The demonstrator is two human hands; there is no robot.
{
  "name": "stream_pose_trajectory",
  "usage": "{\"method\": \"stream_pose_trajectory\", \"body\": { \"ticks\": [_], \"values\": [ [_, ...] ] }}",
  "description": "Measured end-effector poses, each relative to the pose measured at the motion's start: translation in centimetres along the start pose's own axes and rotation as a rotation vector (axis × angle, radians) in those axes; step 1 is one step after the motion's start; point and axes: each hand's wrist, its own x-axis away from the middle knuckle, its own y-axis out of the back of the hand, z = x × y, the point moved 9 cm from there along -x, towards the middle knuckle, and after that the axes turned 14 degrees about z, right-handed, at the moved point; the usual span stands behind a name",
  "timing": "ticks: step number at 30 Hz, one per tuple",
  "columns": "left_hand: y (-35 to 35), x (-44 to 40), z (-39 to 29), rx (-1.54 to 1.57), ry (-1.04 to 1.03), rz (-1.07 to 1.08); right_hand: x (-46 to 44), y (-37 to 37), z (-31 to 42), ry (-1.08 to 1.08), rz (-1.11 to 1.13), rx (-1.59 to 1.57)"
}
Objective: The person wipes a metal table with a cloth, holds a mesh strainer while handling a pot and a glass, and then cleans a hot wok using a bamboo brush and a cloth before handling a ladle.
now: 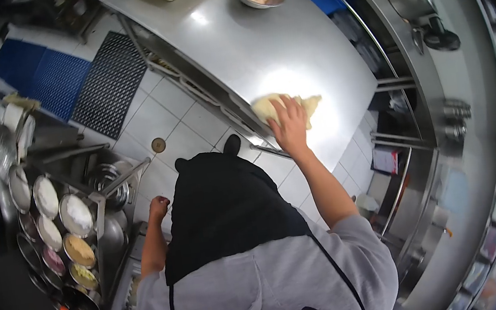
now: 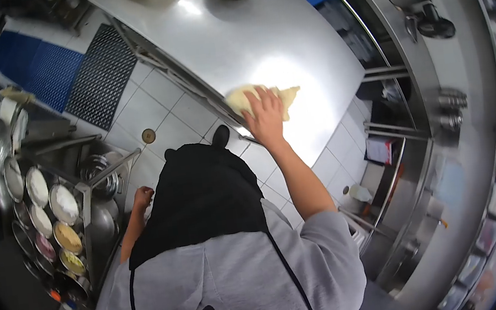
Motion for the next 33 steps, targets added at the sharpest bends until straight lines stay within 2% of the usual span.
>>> {"method": "stream_pose_trajectory", "body": {
  "ticks": [2,6,9,11,12,15,18,21,25,30,33],
  "values": [
    [0.4,-1.6,1.0,0.000,0.014,0.018,6.1,0.9,-4.1,-0.155,-0.028,0.020],
    [3.3,-4.4,-3.0,-0.074,-0.075,0.007,16.9,2.5,-12.1,-0.584,-0.093,0.133],
    [5.6,-6.7,-7.9,-0.077,-0.208,-0.028,20.8,2.9,-17.0,-0.715,-0.205,0.035],
    [6.8,-7.2,-11.1,-0.006,-0.302,-0.042,24.1,2.7,-21.6,-1.023,-0.129,-0.041],
    [7.2,-7.2,-12.1,0.034,-0.339,-0.055,25.8,3.3,-23.2,-1.104,-0.158,-0.007],
    [7.7,-7.2,-13.5,0.084,-0.430,-0.099,26.4,6.1,-21.2,-1.276,-0.274,0.038],
    [7.3,-5.6,-13.0,0.202,-0.400,-0.084,21.5,8.0,-17.0,-1.005,-0.451,-0.078],
    [6.7,-2.7,-14.6,0.242,-0.398,-0.061,13.2,8.6,-11.1,-0.704,-0.493,-0.098],
    [6.8,-0.3,-19.1,0.305,-0.510,-0.044,0.2,8.4,-2.7,-0.342,-0.357,-0.274],
    [9.1,0.7,-23.8,0.375,-0.462,-0.043,-13.9,6.9,7.6,-0.004,-0.160,-0.391],
    [11.7,-0.2,-24.2,0.391,-0.422,-0.083,-20.1,5.7,12.2,0.230,-0.165,-0.311]
  ]
}}
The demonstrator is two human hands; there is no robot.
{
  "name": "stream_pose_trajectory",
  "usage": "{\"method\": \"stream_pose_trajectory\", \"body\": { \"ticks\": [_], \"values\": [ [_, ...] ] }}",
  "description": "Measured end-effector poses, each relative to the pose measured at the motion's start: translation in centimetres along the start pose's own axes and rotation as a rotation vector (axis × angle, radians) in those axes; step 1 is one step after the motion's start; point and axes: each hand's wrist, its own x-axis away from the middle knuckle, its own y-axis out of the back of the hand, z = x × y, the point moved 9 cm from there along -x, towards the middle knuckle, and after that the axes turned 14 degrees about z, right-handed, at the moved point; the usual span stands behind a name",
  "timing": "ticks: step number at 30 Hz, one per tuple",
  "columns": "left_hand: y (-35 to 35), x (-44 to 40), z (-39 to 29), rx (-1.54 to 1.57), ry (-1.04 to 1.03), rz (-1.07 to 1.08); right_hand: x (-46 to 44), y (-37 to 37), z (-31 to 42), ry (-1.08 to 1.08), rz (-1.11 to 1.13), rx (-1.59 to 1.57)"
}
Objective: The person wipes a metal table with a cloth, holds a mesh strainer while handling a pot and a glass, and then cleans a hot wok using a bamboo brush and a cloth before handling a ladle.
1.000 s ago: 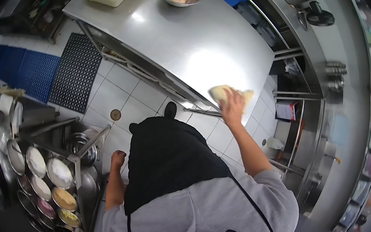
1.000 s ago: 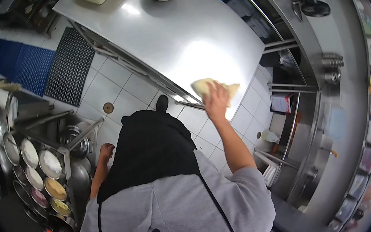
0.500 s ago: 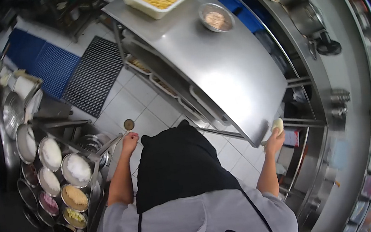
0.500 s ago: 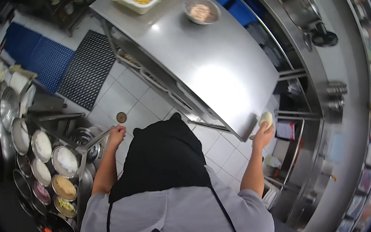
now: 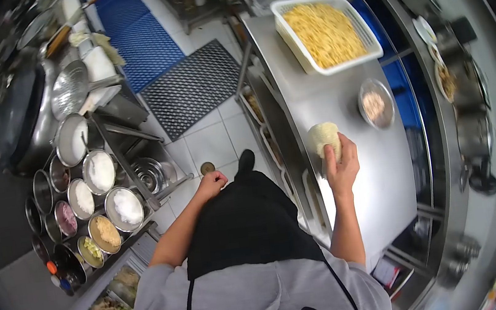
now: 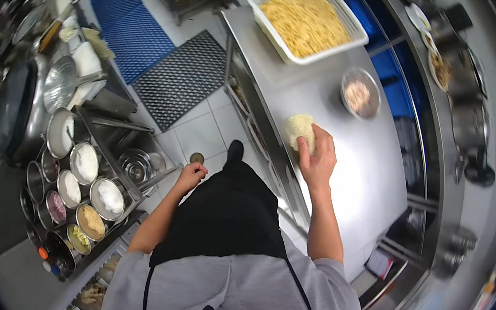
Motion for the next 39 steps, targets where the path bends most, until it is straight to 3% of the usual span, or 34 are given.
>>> {"method": "stream_pose_trajectory", "body": {
  "ticks": [4,8,9,11,14,15,18,22,26,30,33,35,39],
  "values": [
    [4.8,-0.1,-1.9,-0.139,0.026,-0.137,-7.0,-3.4,-1.1,0.118,-0.056,0.217],
    [9.4,1.7,-6.2,-0.050,0.025,-0.339,-12.3,-8.6,-5.2,-0.092,0.454,0.394],
    [10.2,1.6,-6.8,0.016,0.001,-0.366,-13.5,-8.7,-4.6,-0.039,0.514,0.401],
    [11.4,1.6,-8.8,0.113,-0.030,-0.401,-15.5,-8.6,-3.6,-0.035,0.714,0.384],
    [13.5,3.0,-14.8,0.134,-0.048,-0.432,-18.0,-6.9,0.6,0.070,0.761,0.173],
    [14.4,3.0,-16.5,0.128,-0.095,-0.442,-18.8,-6.6,2.3,0.205,0.761,0.057],
    [16.9,2.4,-21.5,0.098,-0.251,-0.478,-20.8,-8.2,5.0,0.052,0.975,-0.315],
    [22.8,1.4,-28.6,-0.112,-0.227,-0.455,-24.4,-12.8,9.1,0.169,1.019,-0.316],
    [31.2,1.3,-34.5,-0.344,-0.380,-0.558,-29.1,-19.0,14.4,0.253,1.100,-0.194],
    [37.7,0.3,-33.3,-0.569,-0.113,-0.560,-34.7,-24.3,22.7,0.444,1.163,-0.068],
    [38.9,-0.8,-29.5,-0.490,0.134,-0.307,-38.5,-28.8,27.0,0.560,1.223,0.021],
    [39.2,0.6,-29.6,-0.503,0.220,-0.282,-40.7,-31.3,29.6,0.600,1.240,0.160],
    [40.7,2.2,-28.9,-0.305,0.159,-0.354,-44.4,-35.2,33.3,0.701,1.305,0.191]
  ]
}}
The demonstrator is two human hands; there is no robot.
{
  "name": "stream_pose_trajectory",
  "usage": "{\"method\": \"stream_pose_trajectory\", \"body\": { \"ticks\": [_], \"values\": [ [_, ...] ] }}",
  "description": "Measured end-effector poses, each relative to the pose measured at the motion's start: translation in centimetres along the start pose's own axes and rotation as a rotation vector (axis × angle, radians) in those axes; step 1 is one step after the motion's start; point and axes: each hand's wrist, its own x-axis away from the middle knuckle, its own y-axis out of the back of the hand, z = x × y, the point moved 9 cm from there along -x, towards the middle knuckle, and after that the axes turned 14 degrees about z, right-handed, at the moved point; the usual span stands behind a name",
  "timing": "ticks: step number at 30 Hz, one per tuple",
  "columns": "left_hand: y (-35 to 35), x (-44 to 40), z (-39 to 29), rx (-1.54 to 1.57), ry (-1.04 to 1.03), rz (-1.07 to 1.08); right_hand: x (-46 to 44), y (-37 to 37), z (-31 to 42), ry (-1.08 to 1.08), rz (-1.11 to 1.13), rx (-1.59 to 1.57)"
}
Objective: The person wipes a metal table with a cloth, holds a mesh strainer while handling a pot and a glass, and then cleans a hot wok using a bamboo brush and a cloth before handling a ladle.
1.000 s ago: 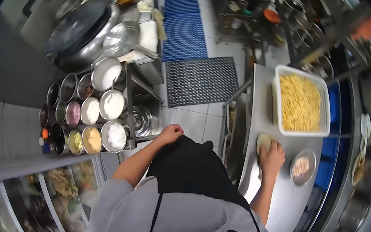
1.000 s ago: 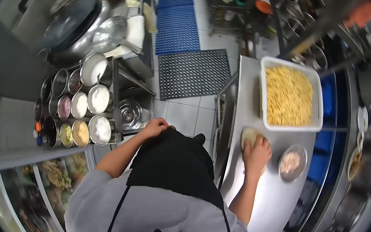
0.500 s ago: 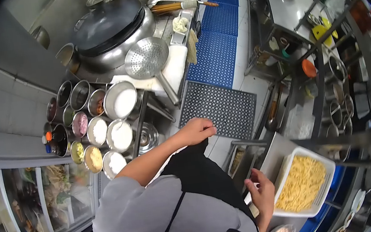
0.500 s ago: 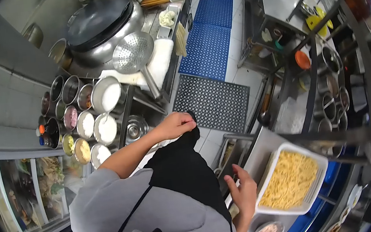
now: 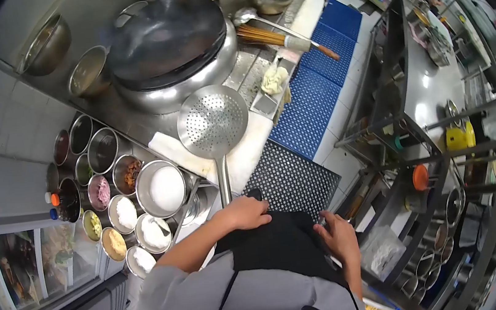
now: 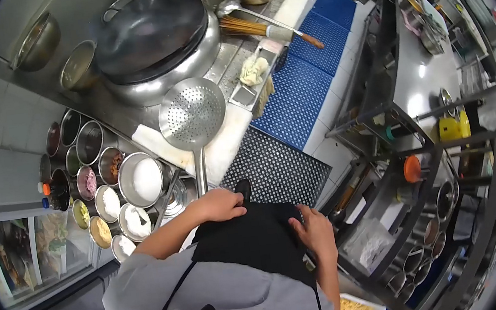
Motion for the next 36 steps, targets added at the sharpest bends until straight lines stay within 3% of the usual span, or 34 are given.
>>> {"method": "stream_pose_trajectory", "body": {
  "ticks": [7,11,12,14,15,18,21,24,28,29,30,32,33,36],
  "values": [
    [7.8,-1.5,-1.8,0.307,-0.063,-0.311,-9.6,6.8,-2.6,0.157,0.092,0.104],
    [12.2,-7.6,-2.8,0.299,-0.284,-0.586,-14.5,12.7,-4.5,0.281,0.069,0.066],
    [12.9,-9.9,-2.7,0.426,-0.301,-0.574,-15.3,14.3,-5.1,0.303,0.071,0.063],
    [12.2,-16.0,-0.3,1.076,-0.122,-0.396,-16.3,16.9,-6.0,0.343,0.077,0.092],
    [11.0,-18.8,1.5,1.448,-0.111,-0.409,-17.1,18.0,-6.5,0.380,0.082,0.120],
    [8.8,-26.1,8.3,1.996,0.169,-0.551,-18.9,20.6,-6.6,0.486,0.141,0.096],
    [12.7,-26.7,10.6,1.797,0.348,-0.967,-21.0,21.5,-6.9,0.512,0.326,-0.001],
    [17.7,-26.2,10.3,1.585,0.339,-1.177,-24.8,20.4,-8.7,0.531,0.387,-0.112],
    [16.0,-33.7,16.8,1.788,0.016,-1.009,-31.2,18.8,-9.5,0.561,0.254,-0.268],
    [18.5,-31.2,10.7,1.954,-0.105,-0.940,-33.1,18.1,-9.1,0.665,0.160,-0.207],
    [16.8,-34.1,11.0,2.158,-0.204,-0.730,-35.3,17.5,-8.8,0.718,0.062,-0.170],
    [17.9,-34.0,7.6,2.195,-0.360,-0.640,-38.3,15.9,-8.2,0.812,-0.126,-0.096],
    [17.8,-33.9,7.2,2.177,-0.311,-0.653,-40.2,14.7,-8.2,0.775,-0.095,-0.154],
    [19.3,-33.5,6.6,2.118,-0.222,-0.653,-45.7,9.3,-9.6,0.481,0.432,-0.473]
  ]
}}
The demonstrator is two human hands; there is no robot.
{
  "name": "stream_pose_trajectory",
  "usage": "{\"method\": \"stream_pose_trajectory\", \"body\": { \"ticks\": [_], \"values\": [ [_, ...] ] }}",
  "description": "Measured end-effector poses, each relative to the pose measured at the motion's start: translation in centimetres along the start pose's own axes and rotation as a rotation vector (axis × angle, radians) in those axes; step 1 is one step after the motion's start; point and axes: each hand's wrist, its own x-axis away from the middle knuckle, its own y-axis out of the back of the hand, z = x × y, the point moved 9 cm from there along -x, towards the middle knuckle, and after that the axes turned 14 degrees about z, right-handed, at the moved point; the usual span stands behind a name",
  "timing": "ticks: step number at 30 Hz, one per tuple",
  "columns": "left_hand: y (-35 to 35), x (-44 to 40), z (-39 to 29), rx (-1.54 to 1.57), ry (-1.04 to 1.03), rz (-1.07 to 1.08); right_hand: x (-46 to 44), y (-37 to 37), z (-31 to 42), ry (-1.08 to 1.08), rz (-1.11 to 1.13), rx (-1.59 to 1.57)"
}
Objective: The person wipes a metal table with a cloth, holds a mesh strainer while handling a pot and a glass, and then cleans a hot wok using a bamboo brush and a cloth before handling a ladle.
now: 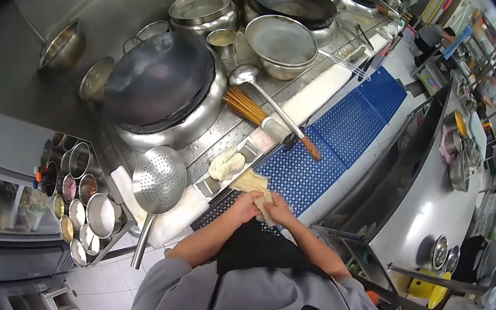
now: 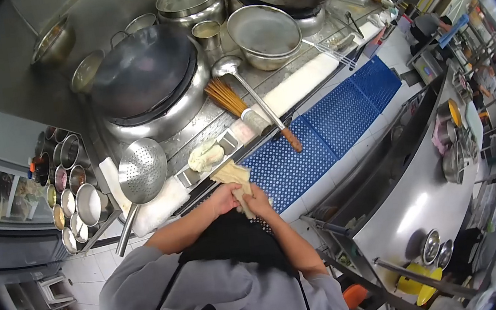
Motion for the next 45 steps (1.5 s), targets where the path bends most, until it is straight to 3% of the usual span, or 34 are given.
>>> {"method": "stream_pose_trajectory", "body": {
  "ticks": [5,7,10,11,14,17,19,22,26,27,30,32,33,34,35,36,38,39,41,42,43,45],
  "values": [
    [-0.6,0.9,-2.2,-0.214,0.052,-0.019,-0.8,1.4,2.4,-0.071,0.127,0.654],
    [-0.8,0.6,-3.1,-0.369,0.022,-0.088,-2.2,3.0,2.7,-0.049,0.122,0.700],
    [-1.4,0.6,-3.5,-0.763,0.171,-0.005,-2.7,5.4,2.5,-0.129,0.202,0.688],
    [-2.5,0.5,-4.1,-0.896,0.072,0.139,-3.0,6.1,2.1,-0.140,0.243,0.661],
    [-5.4,3.4,-7.9,-0.980,0.115,0.044,-4.2,7.4,2.0,-0.099,0.335,0.715],
    [-8.9,6.9,-16.4,-1.122,-0.439,-0.174,-5.5,8.6,0.6,-0.048,0.436,0.903],
    [-10.9,9.8,-20.3,-1.104,-0.439,-0.348,-6.2,9.1,-0.1,0.001,0.512,0.981],
    [-14.2,13.1,-24.3,-1.033,-0.682,-0.426,-7.8,10.7,0.1,0.125,0.549,1.018],
    [-15.7,15.7,-27.9,-1.224,-0.882,-0.712,-9.3,12.1,-1.9,0.235,0.673,1.243],
    [-15.5,16.2,-28.9,-1.273,-0.892,-0.796,-10.9,13.1,-6.4,0.183,0.645,1.224],
    [-15.1,17.8,-31.9,-1.531,-0.919,-1.114,-9.7,21.5,-8.1,-0.243,0.272,0.869],
    [-13.8,18.0,-33.4,-1.717,-0.839,-1.318,-9.1,23.7,-10.8,-0.243,0.566,1.288],
    [-12.4,17.4,-34.2,-1.797,-0.763,-1.398,-8.0,26.6,-12.8,-0.404,0.539,1.197],
    [-10.7,16.8,-34.8,-1.869,-0.682,-1.474,-8.2,28.4,-16.5,-0.275,0.549,1.254],
    [-9.2,16.0,-34.8,-1.948,-0.664,-1.533,-6.4,32.2,-20.5,-0.539,0.436,0.858],
    [-8.6,15.8,-35.4,-1.880,-0.582,-1.462,-4.5,34.4,-23.2,-0.764,0.305,0.451],
    [-8.1,15.4,-36.7,-1.739,-0.437,-1.320,-1.1,36.8,-20.8,-0.743,0.104,0.292],
    [-8.1,15.6,-37.2,-1.784,-0.572,-1.412,-1.1,36.6,-19.6,-0.670,0.197,0.452],
    [-7.1,15.0,-38.8,-1.722,-0.447,-1.390,0.1,36.4,-19.7,-0.531,0.386,0.763],
    [-6.4,14.7,-39.4,-1.689,-0.388,-1.376,1.1,37.1,-21.4,-0.501,0.153,0.194],
    [-5.6,14.5,-39.7,-1.696,-0.458,-1.389,0.9,36.1,-21.5,-0.297,0.221,0.328],
    [-6.8,15.6,-39.1,-1.716,-0.544,-1.431,1.1,33.7,-19.7,-0.087,0.266,0.384]
  ]
}}
